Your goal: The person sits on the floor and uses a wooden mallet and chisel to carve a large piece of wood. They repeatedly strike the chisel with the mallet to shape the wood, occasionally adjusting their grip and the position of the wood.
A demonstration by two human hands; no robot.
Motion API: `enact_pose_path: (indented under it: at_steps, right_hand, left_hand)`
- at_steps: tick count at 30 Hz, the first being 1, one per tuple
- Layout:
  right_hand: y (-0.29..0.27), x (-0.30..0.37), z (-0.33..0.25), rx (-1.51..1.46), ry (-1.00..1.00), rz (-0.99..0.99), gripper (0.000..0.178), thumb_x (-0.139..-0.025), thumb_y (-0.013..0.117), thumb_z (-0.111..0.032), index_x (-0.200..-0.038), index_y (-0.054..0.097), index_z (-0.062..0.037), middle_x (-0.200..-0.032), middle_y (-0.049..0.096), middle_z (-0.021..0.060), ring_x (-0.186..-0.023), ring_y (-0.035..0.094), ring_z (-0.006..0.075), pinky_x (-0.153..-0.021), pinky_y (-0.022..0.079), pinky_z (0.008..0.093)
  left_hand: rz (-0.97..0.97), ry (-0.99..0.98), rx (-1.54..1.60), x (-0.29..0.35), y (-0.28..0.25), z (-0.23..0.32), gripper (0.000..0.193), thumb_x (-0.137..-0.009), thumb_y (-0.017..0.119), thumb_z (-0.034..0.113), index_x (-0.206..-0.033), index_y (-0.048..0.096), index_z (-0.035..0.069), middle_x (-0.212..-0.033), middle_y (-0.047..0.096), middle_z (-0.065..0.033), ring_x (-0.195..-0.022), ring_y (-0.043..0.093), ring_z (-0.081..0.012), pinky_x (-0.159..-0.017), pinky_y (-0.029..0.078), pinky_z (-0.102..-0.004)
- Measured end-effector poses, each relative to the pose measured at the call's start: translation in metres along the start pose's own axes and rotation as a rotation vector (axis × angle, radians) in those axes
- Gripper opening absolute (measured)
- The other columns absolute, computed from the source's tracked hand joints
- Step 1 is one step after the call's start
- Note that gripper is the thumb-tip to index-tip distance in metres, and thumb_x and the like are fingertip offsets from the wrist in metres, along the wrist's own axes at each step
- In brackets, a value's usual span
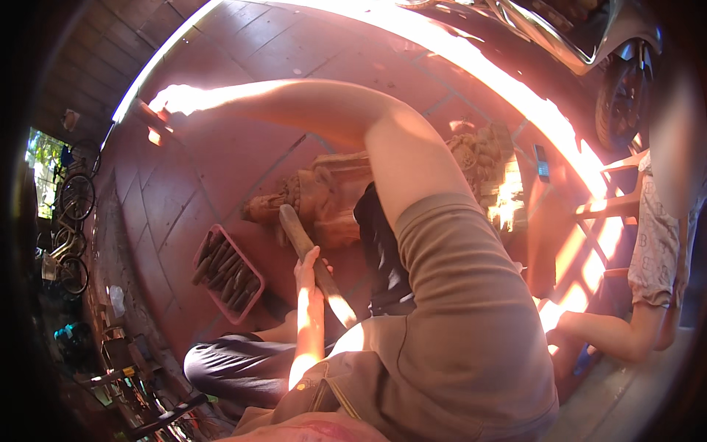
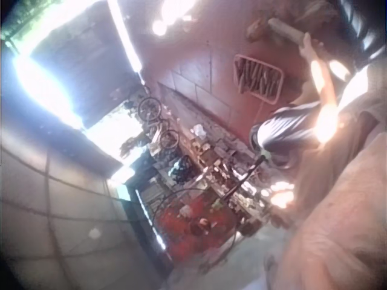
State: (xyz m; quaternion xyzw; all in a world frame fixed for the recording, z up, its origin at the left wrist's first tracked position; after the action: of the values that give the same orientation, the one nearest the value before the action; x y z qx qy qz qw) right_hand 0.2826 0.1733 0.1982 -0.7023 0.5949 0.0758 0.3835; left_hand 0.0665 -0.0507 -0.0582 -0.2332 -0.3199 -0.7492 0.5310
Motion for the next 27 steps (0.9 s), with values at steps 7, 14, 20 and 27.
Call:
enact_pose_path:
  at_steps: [7,14,20,27]
  right_hand:
    - [-0.020,-0.125,-0.050,0.198,-0.020,0.565,0.044,-0.071,0.075,-0.052,-0.078,0.072,-0.0089,-0.081,0.072,0.0100,-0.078,0.070,0.0249,-0.069,0.054,0.0370]
    - [0.059,0.020,-0.009,0.069,0.388,-0.119,0.032,-0.080,0.067,-0.037,-0.087,0.070,-0.0062,-0.079,0.068,0.0099,-0.077,0.066,0.0264,-0.070,0.050,0.0422]
    - [0.108,0.109,0.030,0.277,0.453,-0.410,0.031,-0.078,0.073,-0.033,-0.094,0.070,-0.0070,-0.081,0.069,0.0094,-0.079,0.069,0.0234,-0.071,0.051,0.0399]
    - [0.135,0.152,0.103,0.198,0.451,-0.499,0.036,-0.076,0.075,-0.035,-0.097,0.070,-0.0057,-0.082,0.070,0.0089,-0.081,0.070,0.0216,-0.074,0.052,0.0398]
  left_hand:
    - [0.054,0.020,0.005,0.003,-0.012,0.003,0.032,-0.083,0.074,0.019,-0.104,0.053,0.006,-0.067,0.056,-0.0074,-0.050,0.056,-0.0190,-0.047,0.049,-0.0301]
    - [0.023,0.008,0.018,-0.001,-0.013,0.004,0.032,-0.083,0.074,0.020,-0.105,0.054,0.006,-0.067,0.057,-0.0078,-0.050,0.057,-0.0195,-0.047,0.048,-0.0304]
    - [0.071,0.018,0.123,0.004,-0.025,0.006,0.033,-0.084,0.074,0.019,-0.107,0.053,0.006,-0.068,0.056,-0.0079,-0.050,0.056,-0.0201,-0.047,0.048,-0.0318]
    - [0.077,-0.016,0.220,-0.004,-0.025,0.006,0.033,-0.084,0.074,0.019,-0.105,0.052,0.006,-0.070,0.056,-0.0085,-0.051,0.056,-0.0206,-0.048,0.048,-0.0316]
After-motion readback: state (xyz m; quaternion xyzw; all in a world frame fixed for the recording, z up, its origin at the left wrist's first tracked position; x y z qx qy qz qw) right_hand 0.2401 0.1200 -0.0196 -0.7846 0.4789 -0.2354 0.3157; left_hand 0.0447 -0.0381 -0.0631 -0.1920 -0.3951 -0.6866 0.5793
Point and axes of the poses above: each hand's wrist, its own x-axis away from the middle knuckle, its own y-axis out of the palm, z = x × y, the point moved 1 cm from there along -x, towards the middle knuckle
